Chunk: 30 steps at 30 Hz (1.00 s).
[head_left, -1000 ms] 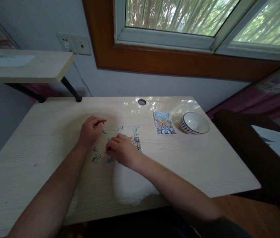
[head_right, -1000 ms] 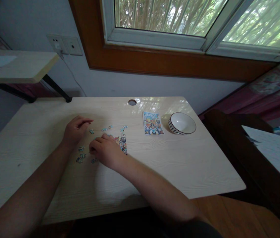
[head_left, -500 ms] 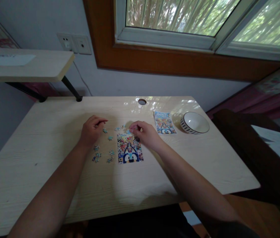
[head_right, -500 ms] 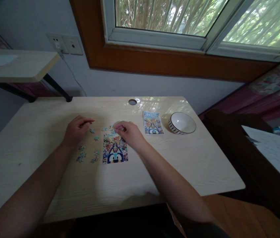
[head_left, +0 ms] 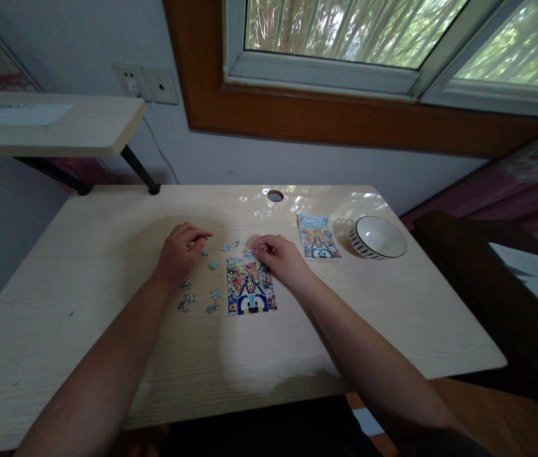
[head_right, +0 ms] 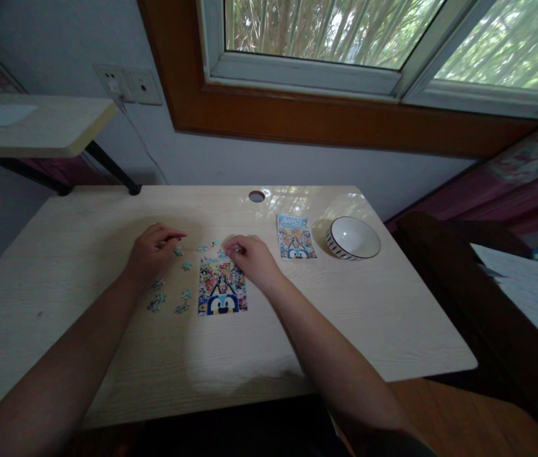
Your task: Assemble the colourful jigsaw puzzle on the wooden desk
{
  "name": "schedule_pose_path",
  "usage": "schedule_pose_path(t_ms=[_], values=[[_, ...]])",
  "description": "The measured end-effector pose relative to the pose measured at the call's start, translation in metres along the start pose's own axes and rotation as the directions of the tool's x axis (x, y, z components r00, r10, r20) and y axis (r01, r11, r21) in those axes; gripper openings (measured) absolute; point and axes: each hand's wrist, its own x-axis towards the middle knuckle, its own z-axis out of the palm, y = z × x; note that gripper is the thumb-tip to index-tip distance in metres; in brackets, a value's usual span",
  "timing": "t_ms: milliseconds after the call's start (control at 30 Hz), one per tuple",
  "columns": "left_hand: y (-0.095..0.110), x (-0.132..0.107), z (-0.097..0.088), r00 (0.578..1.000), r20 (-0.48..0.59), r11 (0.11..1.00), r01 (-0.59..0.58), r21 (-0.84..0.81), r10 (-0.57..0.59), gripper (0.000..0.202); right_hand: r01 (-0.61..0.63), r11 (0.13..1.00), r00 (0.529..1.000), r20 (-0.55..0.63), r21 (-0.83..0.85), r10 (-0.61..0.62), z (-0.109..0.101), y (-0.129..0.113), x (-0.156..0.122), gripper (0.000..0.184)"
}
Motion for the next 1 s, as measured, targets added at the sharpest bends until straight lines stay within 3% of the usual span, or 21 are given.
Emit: schedule_pose_path(t_ms=[133, 400, 1000], values=[[0.004, -0.001, 0.001, 0.984, 0.083, 0.987, -0.158, 0.031, 0.155, 0.023, 0.01, 1.0, 1.0, -0.004, 0.006, -0.01, 0.002, -0.003, -0.001, 0.011], [0.019, -0.007, 0.001, 0.888, 0.319, 0.936, -0.351, 0.007, 0.33, 0.025, 0.054, 0.998, 0.998, 0.017, -0.042, -0.053, 0.003, -0.009, -0.003, 0.012], [0.028, -0.012, 0.007, 0.793, 0.398, 0.849, -0.526, 0.061, 0.462, 0.028, 0.206, 0.974, 0.978, 0.022, -0.091, -0.205, 0.005, 0.0, -0.004, 0.013]])
